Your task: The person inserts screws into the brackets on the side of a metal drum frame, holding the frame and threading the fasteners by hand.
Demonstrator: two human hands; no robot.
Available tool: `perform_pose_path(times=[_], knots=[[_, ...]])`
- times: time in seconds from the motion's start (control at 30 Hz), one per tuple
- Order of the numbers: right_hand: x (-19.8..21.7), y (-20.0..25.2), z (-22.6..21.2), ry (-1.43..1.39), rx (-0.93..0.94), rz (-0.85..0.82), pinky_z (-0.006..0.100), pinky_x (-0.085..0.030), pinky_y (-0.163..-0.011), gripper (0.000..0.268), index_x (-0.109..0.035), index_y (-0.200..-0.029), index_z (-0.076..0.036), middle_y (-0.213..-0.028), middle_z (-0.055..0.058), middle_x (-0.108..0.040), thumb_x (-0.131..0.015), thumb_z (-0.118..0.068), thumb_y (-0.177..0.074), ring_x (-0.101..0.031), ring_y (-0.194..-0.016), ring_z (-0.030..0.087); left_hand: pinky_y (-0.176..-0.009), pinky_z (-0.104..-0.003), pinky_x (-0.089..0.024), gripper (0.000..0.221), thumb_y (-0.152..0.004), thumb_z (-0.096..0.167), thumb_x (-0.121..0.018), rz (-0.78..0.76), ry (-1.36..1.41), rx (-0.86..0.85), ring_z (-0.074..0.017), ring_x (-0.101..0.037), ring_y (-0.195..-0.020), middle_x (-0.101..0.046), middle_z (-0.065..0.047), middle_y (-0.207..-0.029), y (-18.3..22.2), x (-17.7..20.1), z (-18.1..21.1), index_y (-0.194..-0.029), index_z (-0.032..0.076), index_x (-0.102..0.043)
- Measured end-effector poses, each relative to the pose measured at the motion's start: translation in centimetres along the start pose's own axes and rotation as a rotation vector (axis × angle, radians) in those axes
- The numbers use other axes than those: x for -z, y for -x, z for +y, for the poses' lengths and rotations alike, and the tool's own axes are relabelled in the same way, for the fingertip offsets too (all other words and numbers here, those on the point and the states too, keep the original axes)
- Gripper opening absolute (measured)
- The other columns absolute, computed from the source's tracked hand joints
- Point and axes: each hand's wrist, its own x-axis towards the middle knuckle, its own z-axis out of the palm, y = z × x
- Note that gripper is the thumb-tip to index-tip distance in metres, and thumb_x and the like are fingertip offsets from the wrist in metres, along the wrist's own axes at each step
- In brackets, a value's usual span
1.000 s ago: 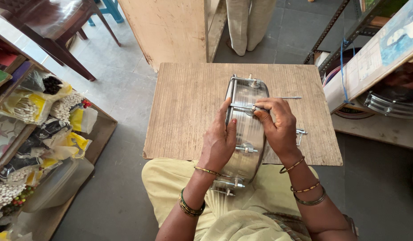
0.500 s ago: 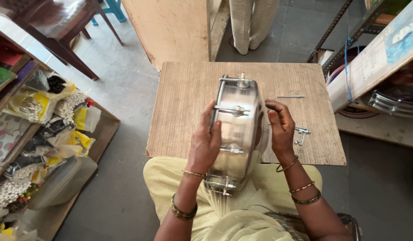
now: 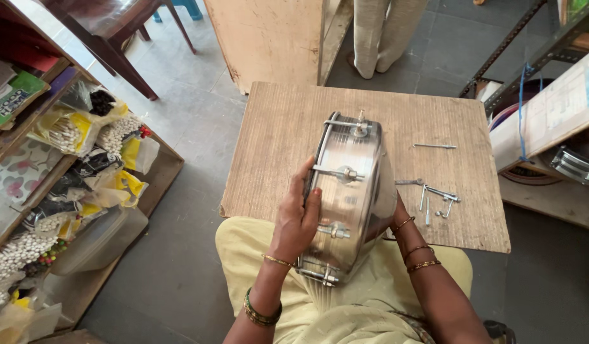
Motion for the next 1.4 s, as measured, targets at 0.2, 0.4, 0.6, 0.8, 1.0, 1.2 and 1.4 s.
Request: perform_pose_path(times=[0.2, 0.4, 0.6, 0.8, 1.0, 1.2, 1.4], knots=[[-1.0, -2.0, 0.4, 0.004, -0.026, -0.019, 0.028, -0.056, -0.098, 0.055, -0.039, -0.155, -0.003, -0.147, 0.008, -0.057, -0.047, -0.029, -0.107, -0.062, -0.123, 0.014, -0.091, -0.035, -0.051, 0.053, -0.104, 0.006, -0.052, -0.065, 0.060, 0.407, -0.0278, -0.061, -0.102, -0.069, -0.023, -0.121, 1.7, 1.9, -0.3, -0.157, 0.005, -0.042], [-1.8, -0.7, 1.2, -0.067, -0.138, 0.033, 0.028, -0.057, -0.093, 0.054, -0.043, -0.151, -0.004, -0.140, 0.009, -0.058, -0.046, -0.034, -0.106, -0.063, -0.117, 0.016, -0.103, -0.035, -0.049, 0.052, -0.104, 0.002, -0.049, -0.020, 0.114, 0.177, -0.0279, -0.064, -0.124, -0.065, -0.024, -0.135, 3.9, 3.3, -1.2, -0.154, 0.000, -0.037], [-2.9, -2.5, -1.2, -0.005, -0.101, 0.019, 0.027, -0.058, -0.085, 0.055, -0.048, -0.146, -0.002, -0.129, 0.010, -0.061, -0.042, -0.041, -0.107, -0.065, -0.107, 0.016, -0.097, -0.036, -0.053, 0.053, -0.104, 0.003, -0.050, 0.039, 0.094, 0.171, -0.0301, -0.069, -0.118, -0.068, -0.025, -0.131, 4.7, 3.4, -0.9, -0.155, 0.001, -0.038], [-1.5, -4.0, -4.4, 0.057, -0.027, 0.017, 0.027, -0.059, -0.078, 0.060, -0.053, -0.141, 0.000, -0.118, 0.011, -0.064, -0.039, -0.048, -0.108, -0.068, -0.096, 0.016, -0.062, -0.036, -0.051, 0.059, -0.103, 0.015, -0.052, 0.014, 0.026, 0.227, -0.0237, -0.061, -0.064, -0.068, -0.013, -0.078, 5.1, 2.7, -1.1, -0.158, 0.002, -0.035], [-0.6, -5.8, -7.9, -0.102, 0.089, -0.243, 0.026, -0.061, -0.070, 0.066, -0.057, -0.137, 0.002, -0.106, 0.012, -0.068, -0.035, -0.055, -0.110, -0.071, -0.085, 0.016, -0.061, -0.034, -0.051, 0.060, -0.108, 0.025, -0.042, 0.055, -0.024, 0.078, -0.0216, -0.061, -0.063, -0.066, -0.011, -0.080, 8.2, 0.8, -7.2, -0.157, -0.008, -0.030], [-1.1, -5.5, -8.5, 0.161, 0.056, 0.093, 0.022, -0.062, -0.075, 0.067, -0.057, -0.138, -0.004, -0.110, 0.007, -0.069, -0.036, -0.058, -0.106, -0.071, -0.090, 0.011, -0.069, -0.036, -0.055, 0.054, -0.114, 0.028, -0.040, 0.115, -0.042, -0.080, -0.0232, -0.065, -0.072, -0.067, -0.014, -0.089, 11.9, -1.1, -10.2, -0.155, -0.007, -0.035], [-1.9, -5.0, -10.0, 0.242, 0.087, 0.129, 0.027, -0.057, -0.091, 0.059, -0.056, -0.141, -0.001, -0.122, 0.005, -0.070, -0.045, -0.048, -0.108, -0.068, -0.104, 0.012, -0.061, -0.033, -0.053, 0.056, -0.110, 0.030, -0.045, 0.024, 0.034, 0.021, -0.0181, -0.063, -0.061, -0.062, -0.005, -0.070, 11.1, -1.6, -9.9, -0.150, -0.009, -0.041]])
